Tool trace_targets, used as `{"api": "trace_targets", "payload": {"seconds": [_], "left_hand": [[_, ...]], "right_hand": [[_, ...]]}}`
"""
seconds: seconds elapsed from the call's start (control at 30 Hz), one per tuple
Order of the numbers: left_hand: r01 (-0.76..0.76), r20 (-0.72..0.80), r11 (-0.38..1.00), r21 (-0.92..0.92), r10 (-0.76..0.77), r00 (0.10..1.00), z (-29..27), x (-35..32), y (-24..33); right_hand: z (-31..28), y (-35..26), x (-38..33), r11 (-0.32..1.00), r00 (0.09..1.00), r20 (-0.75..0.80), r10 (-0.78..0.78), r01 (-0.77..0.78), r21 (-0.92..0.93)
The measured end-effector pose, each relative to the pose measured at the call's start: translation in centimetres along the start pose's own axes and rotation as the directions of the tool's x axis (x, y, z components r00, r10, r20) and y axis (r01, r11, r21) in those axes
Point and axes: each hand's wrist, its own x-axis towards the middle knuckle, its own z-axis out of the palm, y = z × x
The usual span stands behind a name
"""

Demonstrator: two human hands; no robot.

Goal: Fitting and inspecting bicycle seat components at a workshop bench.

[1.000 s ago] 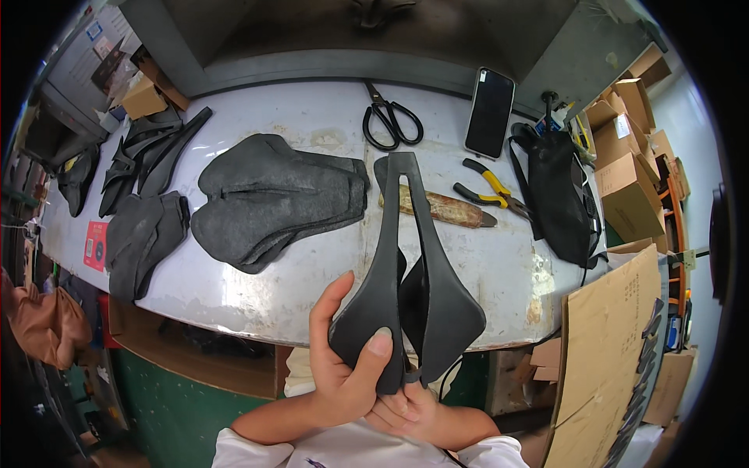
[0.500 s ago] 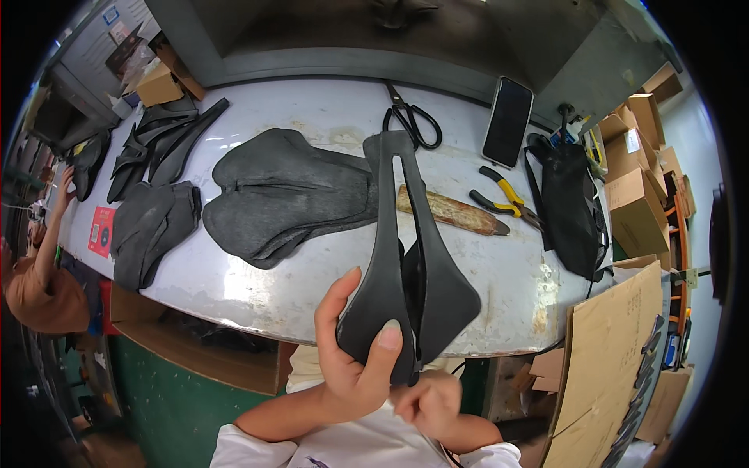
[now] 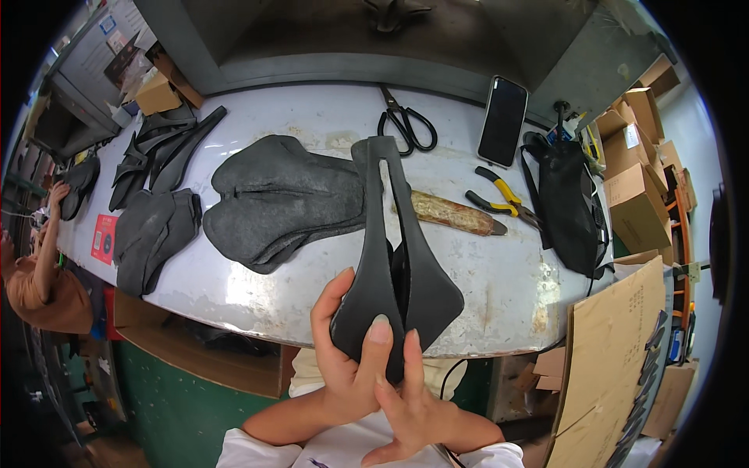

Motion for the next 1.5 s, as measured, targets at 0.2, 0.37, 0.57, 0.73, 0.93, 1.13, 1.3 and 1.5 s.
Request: {"api": "trace_targets", "payload": {"seconds": [0.2, 0.37, 0.57, 0.73, 0.93, 1.13, 1.3, 1.5], "left_hand": [[-0.006, 0.138, 0.978, 0.206, -0.023, 0.99, -2.1, 0.6, 0.3], [0.593, 0.545, 0.781, -0.197, -0.415, 0.728, -4.6, 2.7, 3.6], [0.28, 0.435, 0.944, 0.173, -0.328, 0.839, -4.7, 1.2, 4.3], [-0.376, 0.556, 0.809, 0.452, 0.074, 0.828, -6.1, 0.5, 4.3], [-0.52, 0.633, 0.777, 0.356, 0.209, 0.745, -6.5, 0.7, 4.4], [-0.66, 0.737, 0.663, 0.354, 0.236, 0.633, -6.8, 0.9, 4.5], [-0.642, 0.48, 0.606, 0.47, 0.435, 0.762, -6.8, 0.2, 2.0], [-0.637, 0.588, 0.176, 0.751, 0.26, 0.766, -4.9, 2.2, 3.5]], "right_hand": [[-1.3, 1.0, -4.0, 0.633, 0.696, -0.315, 0.646, -0.258, 0.73], [-3.1, 5.1, -2.3, 0.7, 0.754, -0.467, 0.461, 0.014, 0.714], [-6.7, 4.2, -2.5, 0.51, 0.964, -0.105, 0.246, -0.036, 0.86], [-7.1, 2.3, -1.5, 0.729, 0.919, -0.157, 0.361, -0.173, 0.662], [-6.0, 2.4, 0.8, 0.889, 0.884, -0.291, 0.366, -0.24, 0.39], [-4.6, 2.4, 0.8, 0.829, 0.852, -0.321, 0.413, -0.205, 0.52], [-4.8, 1.8, 1.0, 0.926, 0.869, -0.346, 0.354, -0.272, 0.262], [-4.4, -0.5, 2.3, 0.945, 0.9, -0.337, 0.277, -0.319, -0.074]]}}
